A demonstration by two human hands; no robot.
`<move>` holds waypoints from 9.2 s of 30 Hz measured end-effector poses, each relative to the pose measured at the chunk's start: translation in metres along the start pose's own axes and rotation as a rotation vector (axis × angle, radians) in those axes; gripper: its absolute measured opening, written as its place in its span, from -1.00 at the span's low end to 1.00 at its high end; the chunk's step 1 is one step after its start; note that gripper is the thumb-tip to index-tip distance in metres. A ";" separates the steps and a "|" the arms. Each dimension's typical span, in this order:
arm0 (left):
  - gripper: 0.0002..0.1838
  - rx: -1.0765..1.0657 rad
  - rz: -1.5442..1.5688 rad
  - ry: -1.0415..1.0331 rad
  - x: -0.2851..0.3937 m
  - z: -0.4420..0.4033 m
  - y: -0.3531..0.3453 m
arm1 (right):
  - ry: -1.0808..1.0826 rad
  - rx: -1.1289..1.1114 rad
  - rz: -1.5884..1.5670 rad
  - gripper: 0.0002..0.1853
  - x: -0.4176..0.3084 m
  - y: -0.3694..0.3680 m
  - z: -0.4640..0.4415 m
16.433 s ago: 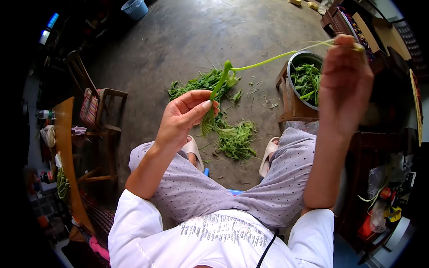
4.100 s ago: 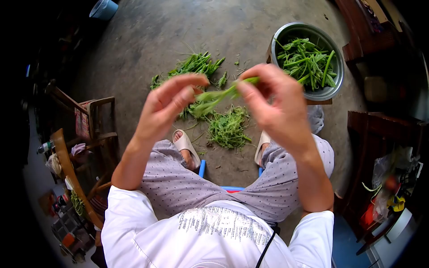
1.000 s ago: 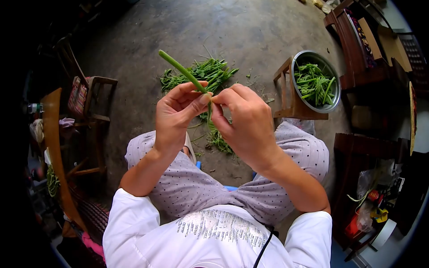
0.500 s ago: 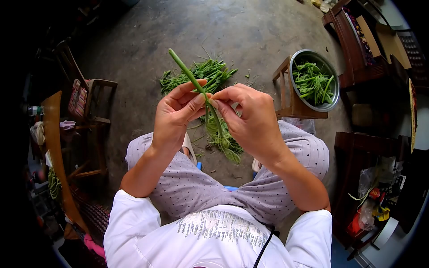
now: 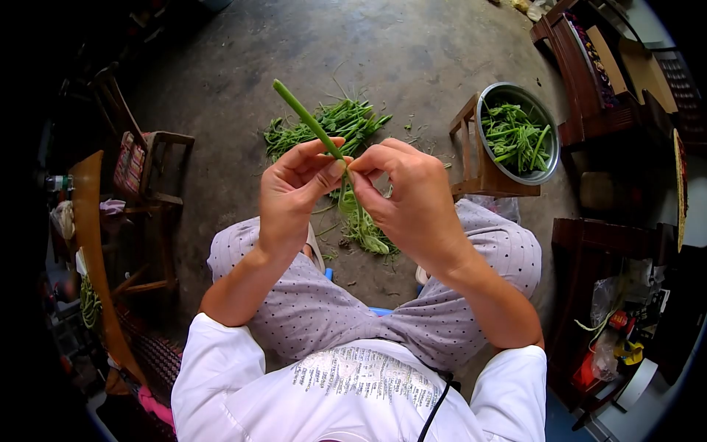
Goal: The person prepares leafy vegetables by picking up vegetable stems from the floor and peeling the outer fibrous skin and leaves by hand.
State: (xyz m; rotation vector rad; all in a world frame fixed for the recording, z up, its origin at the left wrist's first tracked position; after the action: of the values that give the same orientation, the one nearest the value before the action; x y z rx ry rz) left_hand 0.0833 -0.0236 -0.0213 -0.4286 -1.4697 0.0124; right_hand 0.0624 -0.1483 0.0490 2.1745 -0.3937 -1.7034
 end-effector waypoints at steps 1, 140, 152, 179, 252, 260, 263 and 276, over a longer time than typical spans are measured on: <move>-0.70 -0.002 -0.003 0.004 0.000 0.000 -0.001 | 0.005 0.002 0.001 -0.92 -0.001 0.000 0.000; -0.79 -0.033 0.011 0.097 -0.010 0.005 -0.007 | -0.074 0.058 0.038 -0.90 0.009 0.004 0.011; -0.80 -0.068 -0.169 -0.040 -0.003 0.004 -0.015 | 0.013 0.167 0.104 -0.87 0.007 0.007 0.011; -0.81 -0.194 -0.006 0.249 -0.022 0.010 -0.001 | -0.057 0.367 -1.435 -0.84 0.057 0.162 0.004; -0.88 -0.097 -0.715 -0.240 0.021 0.013 -0.027 | -0.027 0.056 0.105 -0.92 -0.002 0.017 0.012; -0.90 -0.028 -0.812 -0.399 0.031 0.015 -0.027 | 0.008 0.091 0.123 -0.92 -0.001 0.012 0.014; -0.90 -0.023 -0.825 -0.415 0.032 0.015 -0.027 | 0.051 0.103 0.138 -0.91 -0.003 0.012 0.014; -0.84 -0.078 -0.468 -0.148 0.021 0.011 -0.023 | -0.045 0.120 0.086 -0.91 -0.002 0.023 0.010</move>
State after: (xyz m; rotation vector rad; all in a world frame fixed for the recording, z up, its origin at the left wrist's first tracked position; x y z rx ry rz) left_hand 0.0693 -0.0366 0.0056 -0.1405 -1.6910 -0.3939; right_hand 0.0521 -0.1689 0.0589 2.1712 -0.6072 -1.7249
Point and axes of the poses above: each hand's wrist, its own z-axis away from the middle knuckle, its own y-axis out of the back of the hand, x = y × z, the point moved 9 cm from there along -z, towards the middle knuckle, and after that the axes turned 6 degrees about -z, right-handed, at the moved point
